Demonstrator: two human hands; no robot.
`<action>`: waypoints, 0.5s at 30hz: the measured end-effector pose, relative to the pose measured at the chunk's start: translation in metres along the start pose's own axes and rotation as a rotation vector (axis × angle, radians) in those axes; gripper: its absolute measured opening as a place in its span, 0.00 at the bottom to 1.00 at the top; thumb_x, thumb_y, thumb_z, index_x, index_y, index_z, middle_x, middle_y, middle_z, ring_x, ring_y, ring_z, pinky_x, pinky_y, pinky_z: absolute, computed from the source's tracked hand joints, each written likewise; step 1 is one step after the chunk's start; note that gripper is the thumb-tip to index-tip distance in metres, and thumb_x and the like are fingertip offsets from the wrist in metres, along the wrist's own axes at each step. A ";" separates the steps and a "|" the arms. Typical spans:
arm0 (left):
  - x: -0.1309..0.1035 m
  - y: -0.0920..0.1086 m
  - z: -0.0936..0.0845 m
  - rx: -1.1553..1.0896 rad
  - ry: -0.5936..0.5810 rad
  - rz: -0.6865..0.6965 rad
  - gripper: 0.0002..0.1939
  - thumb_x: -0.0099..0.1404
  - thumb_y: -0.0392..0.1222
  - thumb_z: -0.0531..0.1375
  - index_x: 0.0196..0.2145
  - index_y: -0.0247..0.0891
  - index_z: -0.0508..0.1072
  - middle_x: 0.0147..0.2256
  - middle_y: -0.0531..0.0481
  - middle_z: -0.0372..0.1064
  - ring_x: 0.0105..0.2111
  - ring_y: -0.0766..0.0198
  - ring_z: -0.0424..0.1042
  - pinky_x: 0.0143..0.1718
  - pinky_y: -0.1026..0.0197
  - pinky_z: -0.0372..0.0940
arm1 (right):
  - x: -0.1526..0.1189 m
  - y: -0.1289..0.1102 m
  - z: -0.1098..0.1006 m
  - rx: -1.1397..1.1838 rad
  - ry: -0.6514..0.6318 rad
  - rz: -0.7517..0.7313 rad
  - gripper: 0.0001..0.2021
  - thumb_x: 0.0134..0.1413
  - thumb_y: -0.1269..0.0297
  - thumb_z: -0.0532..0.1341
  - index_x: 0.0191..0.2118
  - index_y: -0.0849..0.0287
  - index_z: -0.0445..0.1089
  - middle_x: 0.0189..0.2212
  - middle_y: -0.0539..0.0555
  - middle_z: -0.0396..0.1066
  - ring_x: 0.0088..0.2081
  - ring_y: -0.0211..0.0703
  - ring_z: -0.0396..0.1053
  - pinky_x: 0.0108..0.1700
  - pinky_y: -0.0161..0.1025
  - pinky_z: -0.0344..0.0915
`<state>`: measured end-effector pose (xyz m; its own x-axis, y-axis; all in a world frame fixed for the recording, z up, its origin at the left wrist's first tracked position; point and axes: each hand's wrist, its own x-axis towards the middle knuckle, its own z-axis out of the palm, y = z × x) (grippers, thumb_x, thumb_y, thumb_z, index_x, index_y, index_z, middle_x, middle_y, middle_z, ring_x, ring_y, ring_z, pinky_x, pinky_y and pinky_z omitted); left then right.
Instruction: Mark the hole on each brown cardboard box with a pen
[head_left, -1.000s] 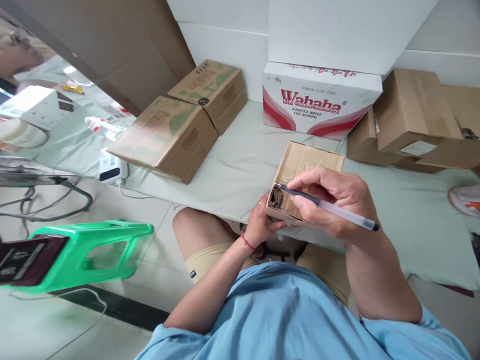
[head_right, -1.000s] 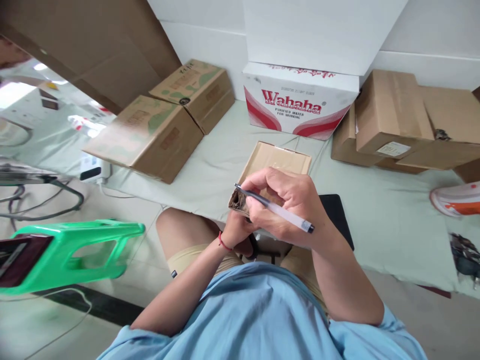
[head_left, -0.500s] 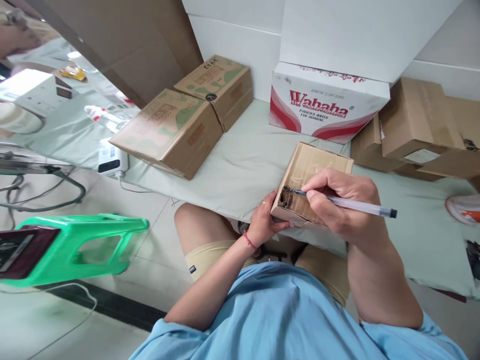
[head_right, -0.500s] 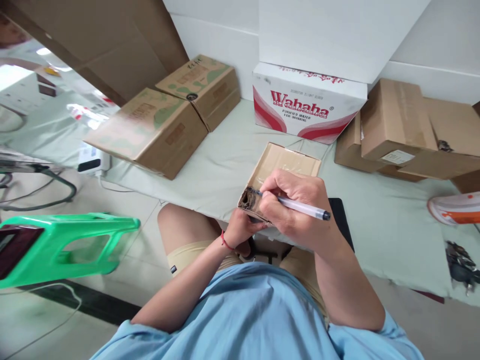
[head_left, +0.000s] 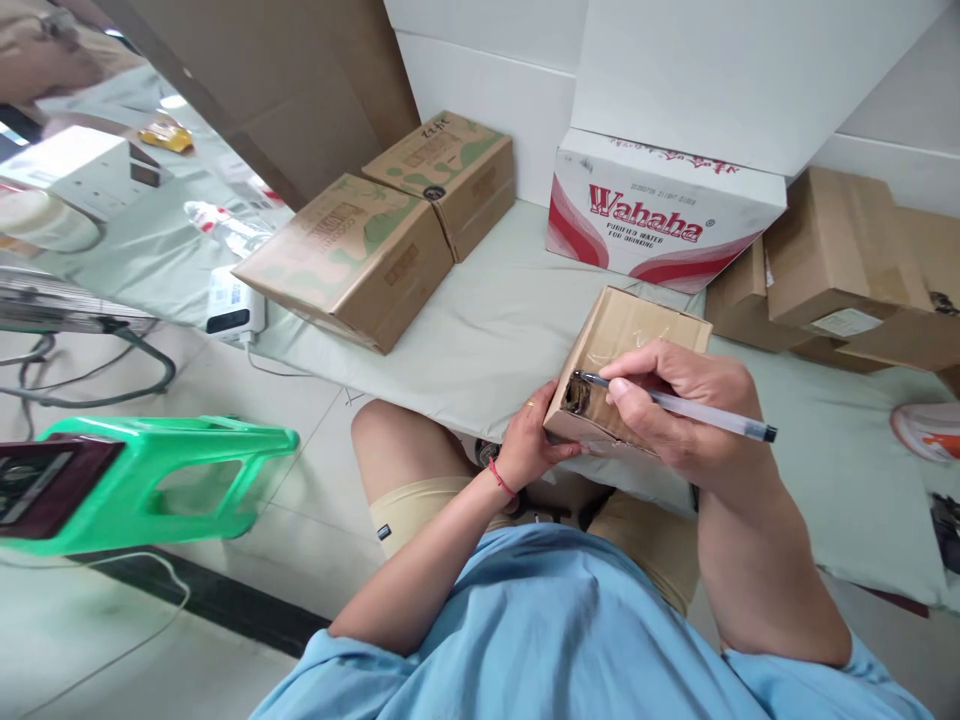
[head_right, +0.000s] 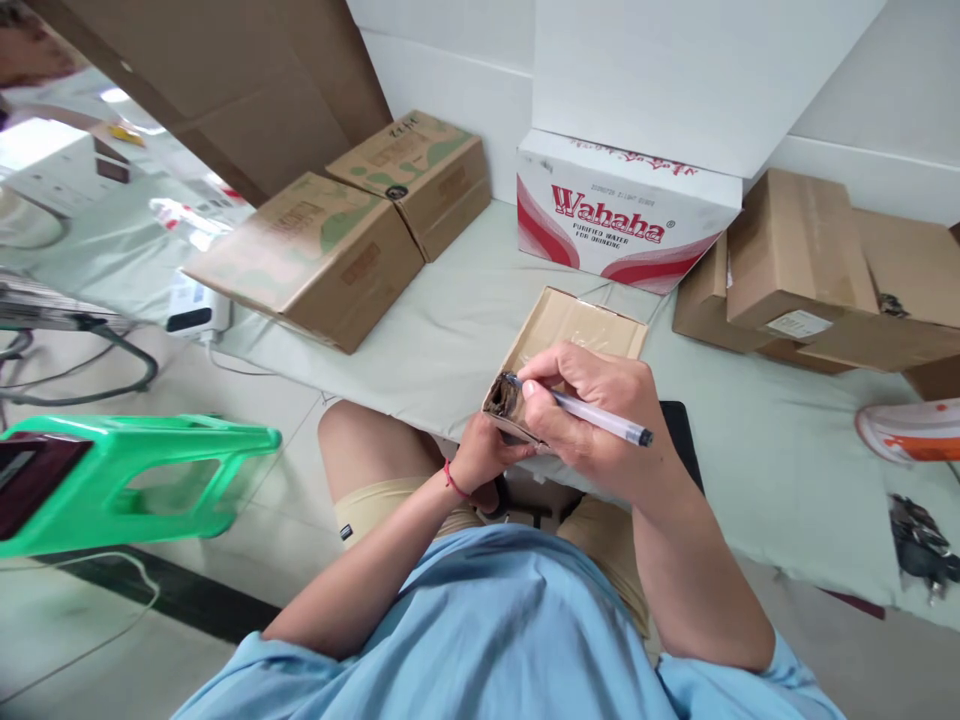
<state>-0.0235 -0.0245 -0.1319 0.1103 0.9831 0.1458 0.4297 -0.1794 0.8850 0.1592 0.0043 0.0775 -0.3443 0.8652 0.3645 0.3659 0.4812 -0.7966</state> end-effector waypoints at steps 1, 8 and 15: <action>0.000 0.000 0.000 0.000 -0.002 0.001 0.40 0.53 0.55 0.82 0.58 0.39 0.78 0.56 0.37 0.80 0.57 0.39 0.80 0.60 0.39 0.75 | 0.000 0.000 0.000 0.006 -0.008 0.005 0.05 0.63 0.68 0.66 0.39 0.53 0.80 0.27 0.48 0.77 0.22 0.36 0.65 0.26 0.36 0.63; 0.000 0.000 -0.001 0.004 -0.009 -0.004 0.42 0.52 0.54 0.82 0.61 0.39 0.76 0.56 0.37 0.79 0.57 0.38 0.79 0.60 0.38 0.75 | 0.000 0.001 -0.004 0.056 -0.128 -0.054 0.05 0.67 0.65 0.66 0.37 0.52 0.80 0.28 0.50 0.78 0.25 0.39 0.69 0.27 0.38 0.64; 0.001 0.001 -0.001 0.007 -0.015 0.004 0.42 0.52 0.53 0.82 0.60 0.40 0.76 0.57 0.37 0.79 0.58 0.37 0.78 0.60 0.38 0.75 | 0.000 0.000 -0.002 0.096 -0.085 -0.033 0.06 0.65 0.69 0.66 0.37 0.53 0.80 0.24 0.47 0.74 0.22 0.36 0.63 0.24 0.37 0.61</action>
<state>-0.0242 -0.0236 -0.1307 0.1254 0.9818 0.1423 0.4357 -0.1834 0.8812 0.1614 0.0048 0.0785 -0.4280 0.8321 0.3528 0.2698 0.4901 -0.8288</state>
